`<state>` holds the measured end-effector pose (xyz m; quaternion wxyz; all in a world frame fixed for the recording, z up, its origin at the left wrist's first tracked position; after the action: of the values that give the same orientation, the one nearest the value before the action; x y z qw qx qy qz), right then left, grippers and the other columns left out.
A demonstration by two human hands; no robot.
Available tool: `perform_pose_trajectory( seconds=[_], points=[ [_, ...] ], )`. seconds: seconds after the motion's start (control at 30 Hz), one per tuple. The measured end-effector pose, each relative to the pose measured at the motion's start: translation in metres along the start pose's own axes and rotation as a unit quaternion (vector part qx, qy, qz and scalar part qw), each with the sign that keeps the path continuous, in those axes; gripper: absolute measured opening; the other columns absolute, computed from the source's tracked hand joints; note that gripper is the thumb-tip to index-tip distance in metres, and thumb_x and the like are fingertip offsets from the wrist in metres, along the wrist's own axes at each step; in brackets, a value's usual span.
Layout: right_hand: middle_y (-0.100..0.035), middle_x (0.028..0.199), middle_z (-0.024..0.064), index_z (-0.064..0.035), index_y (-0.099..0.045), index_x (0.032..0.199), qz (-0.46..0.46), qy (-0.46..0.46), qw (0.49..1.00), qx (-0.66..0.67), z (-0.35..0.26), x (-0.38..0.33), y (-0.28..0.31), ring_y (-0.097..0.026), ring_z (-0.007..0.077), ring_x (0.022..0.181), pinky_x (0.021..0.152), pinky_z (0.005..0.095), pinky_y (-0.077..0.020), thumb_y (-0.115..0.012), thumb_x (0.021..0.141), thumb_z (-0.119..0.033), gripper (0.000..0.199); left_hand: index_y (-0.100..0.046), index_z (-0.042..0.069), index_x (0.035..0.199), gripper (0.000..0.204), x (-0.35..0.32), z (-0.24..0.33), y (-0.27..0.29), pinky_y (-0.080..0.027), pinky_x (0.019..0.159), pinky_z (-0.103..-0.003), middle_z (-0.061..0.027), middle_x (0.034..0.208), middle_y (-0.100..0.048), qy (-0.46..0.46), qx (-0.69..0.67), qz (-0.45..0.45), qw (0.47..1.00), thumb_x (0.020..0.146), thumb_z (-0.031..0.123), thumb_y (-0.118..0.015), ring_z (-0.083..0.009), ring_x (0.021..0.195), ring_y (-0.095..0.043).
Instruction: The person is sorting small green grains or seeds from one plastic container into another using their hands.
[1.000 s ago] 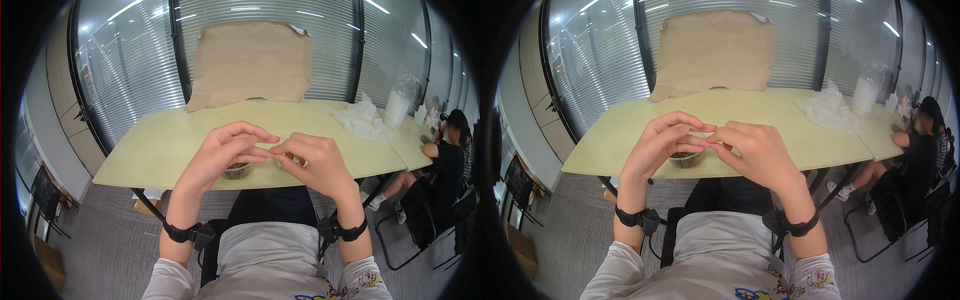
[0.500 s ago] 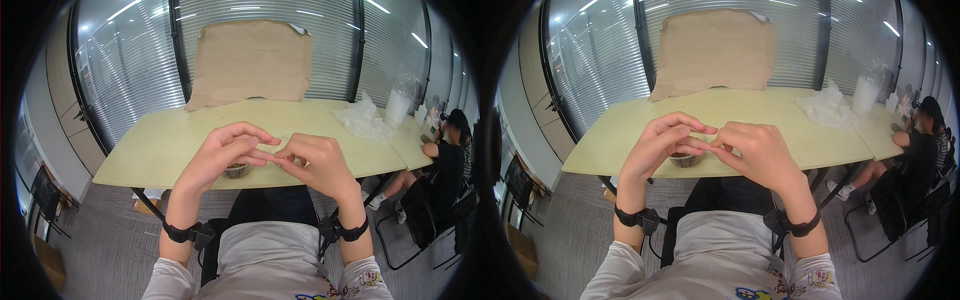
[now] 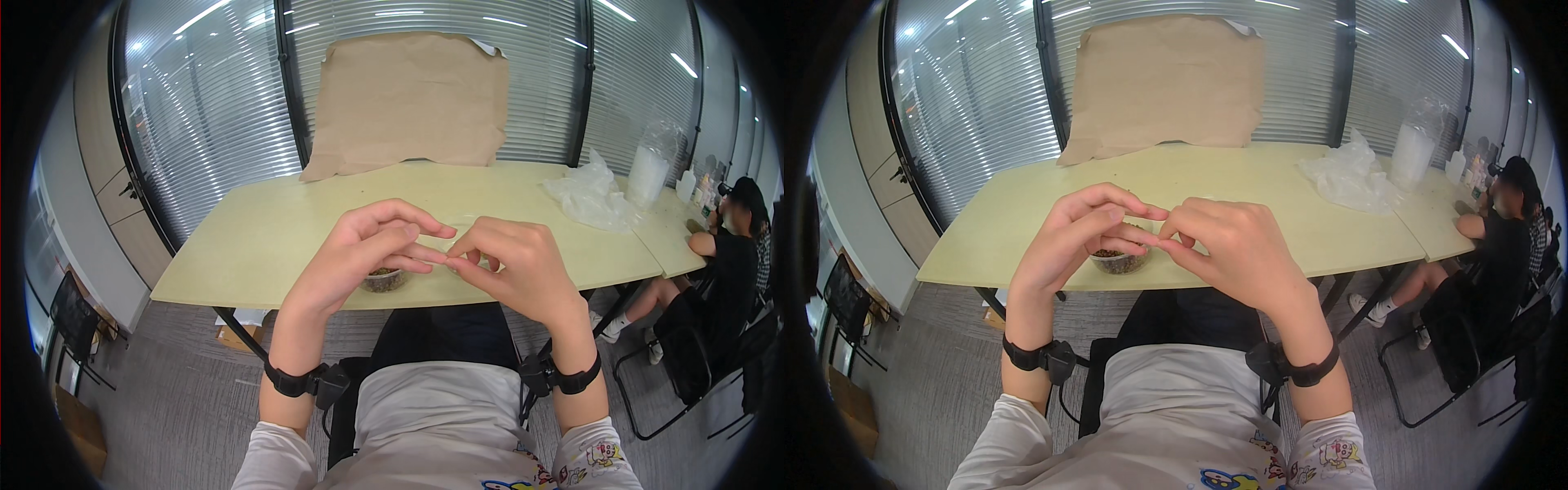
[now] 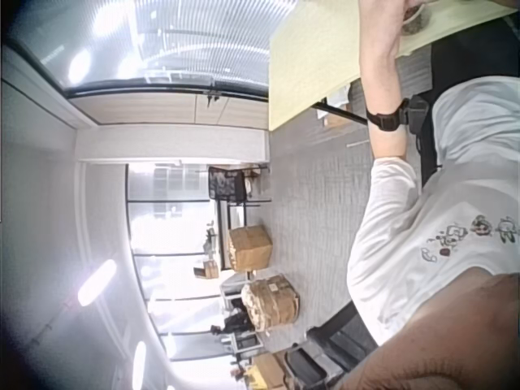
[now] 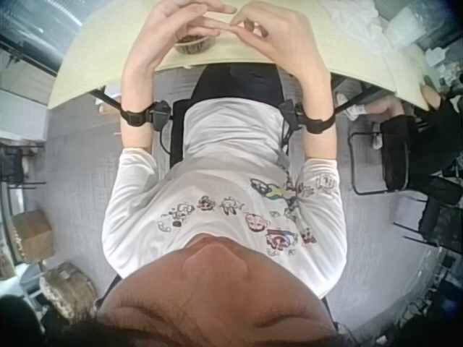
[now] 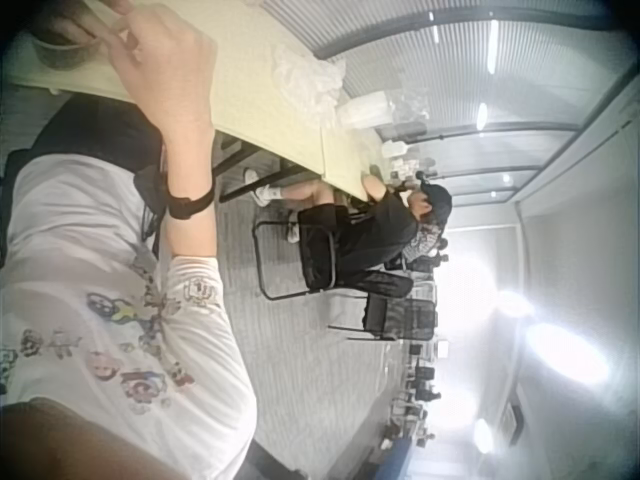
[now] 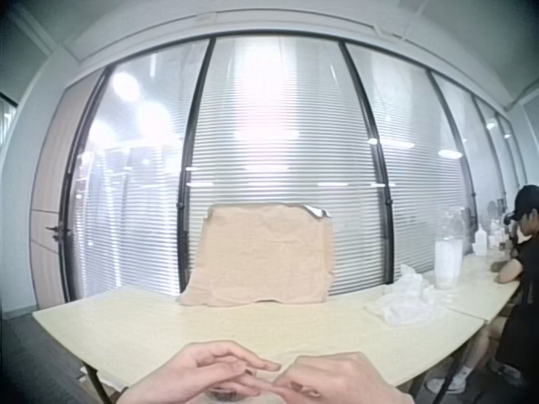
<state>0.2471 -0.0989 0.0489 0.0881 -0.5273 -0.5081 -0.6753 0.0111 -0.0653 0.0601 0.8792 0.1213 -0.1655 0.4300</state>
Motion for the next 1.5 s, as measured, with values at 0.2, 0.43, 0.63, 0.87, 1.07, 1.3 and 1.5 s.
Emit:
perform_pose_trajectory(
  seconds=[0.2, 0.43, 0.63, 0.87, 1.07, 1.3, 1.5],
  points=[
    [-0.069, 0.074, 0.0015, -0.0083, -0.069, 0.083, 0.006, 0.009, 1.000, -0.010, 0.000, 0.001, 0.000, -0.064, 0.0166, 0.058, 0.054, 0.0306, -0.0474, -0.085, 0.087, -0.014, 0.017, -0.067, -0.004, 0.121, 0.023, 0.000, 0.001, 0.000, -0.065, 0.094, -0.035, -0.0256, 0.131, -0.072, 0.002, 0.020, -0.004, 1.000, 0.112, 0.012, -0.053, -0.0291, 0.110, -0.078],
    [-0.069, 0.073, 0.0013, -0.0086, -0.069, 0.080, 0.009, 0.019, 1.000, -0.016, -0.003, 0.001, 0.002, -0.063, 0.0173, 0.059, 0.054, 0.0317, -0.0462, -0.085, 0.085, -0.013, 0.018, -0.067, -0.003, 0.118, 0.022, -0.001, 0.001, 0.000, -0.065, 0.093, -0.036, -0.0247, 0.130, -0.073, -0.004, 0.011, -0.004, 1.000, 0.112, 0.013, -0.053, -0.0279, 0.108, -0.078],
    [-0.066, 0.075, 0.0034, -0.0094, -0.066, 0.081, -0.003, 0.009, 1.000, -0.011, -0.006, 0.000, 0.004, -0.065, 0.0236, 0.063, 0.055, 0.0369, -0.0478, -0.082, 0.087, -0.014, 0.018, -0.067, -0.003, 0.118, 0.022, -0.001, 0.000, 0.001, -0.065, 0.092, -0.037, -0.0248, 0.128, -0.073, -0.006, 0.010, -0.003, 1.000, 0.112, 0.014, -0.054, -0.0281, 0.107, -0.079],
    [-0.067, 0.074, 0.0014, -0.0117, -0.068, 0.086, 0.005, 0.001, 1.000, -0.001, -0.009, 0.002, 0.007, -0.067, 0.0202, 0.064, 0.057, 0.0349, -0.0491, -0.081, 0.087, -0.012, 0.013, -0.067, -0.003, 0.118, 0.022, -0.001, 0.001, 0.001, -0.066, 0.090, -0.036, -0.0236, 0.127, -0.074, -0.001, 0.014, 0.003, 1.000, 0.112, 0.014, -0.054, -0.0266, 0.103, -0.079],
    [-0.066, 0.070, 0.0003, -0.0128, -0.067, 0.090, 0.007, -0.009, 1.000, -0.008, -0.007, 0.001, 0.008, -0.067, 0.0193, 0.063, 0.057, 0.0341, -0.0496, -0.080, 0.087, -0.011, 0.014, -0.069, -0.001, 0.117, 0.022, 0.006, -0.005, 0.016, -0.063, 0.088, -0.033, -0.0172, 0.125, -0.076, -0.001, 0.090, 0.034, 0.995, 0.111, 0.016, -0.056, -0.0227, 0.102, -0.078],
    [-0.064, 0.069, 0.0004, -0.0119, -0.065, 0.088, 0.016, -0.010, 1.000, -0.001, -0.008, 0.001, 0.011, -0.067, 0.0201, 0.062, 0.057, 0.0336, -0.0495, -0.080, 0.086, -0.010, 0.016, -0.074, 0.002, 0.117, 0.026, 0.014, -0.033, 0.047, -0.057, 0.090, -0.035, -0.0087, 0.113, -0.078, 0.055, 0.365, 0.084, 0.926, 0.109, 0.024, -0.062, -0.0201, 0.104, -0.073],
    [-0.064, 0.069, 0.0006, -0.0111, -0.064, 0.087, 0.024, -0.005, 1.000, -0.002, -0.007, 0.001, 0.011, -0.066, 0.0204, 0.062, 0.058, 0.0337, -0.0493, -0.081, 0.085, -0.009, 0.017, -0.074, -0.003, 0.117, 0.033, 0.025, -0.073, 0.067, -0.055, 0.094, -0.037, -0.0154, 0.111, -0.077, 0.064, 0.444, 0.018, 0.894, 0.108, 0.027, -0.063, -0.0242, 0.105, -0.072]
  ],
)
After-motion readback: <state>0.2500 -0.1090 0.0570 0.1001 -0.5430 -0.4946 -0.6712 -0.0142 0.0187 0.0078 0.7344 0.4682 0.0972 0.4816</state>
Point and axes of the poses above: each hand's wrist, its own x-axis towards the middle knuckle, its own y-axis out of the back of the hand, z = x × y, the point moved 1 cm from there along x, towards the middle knuckle
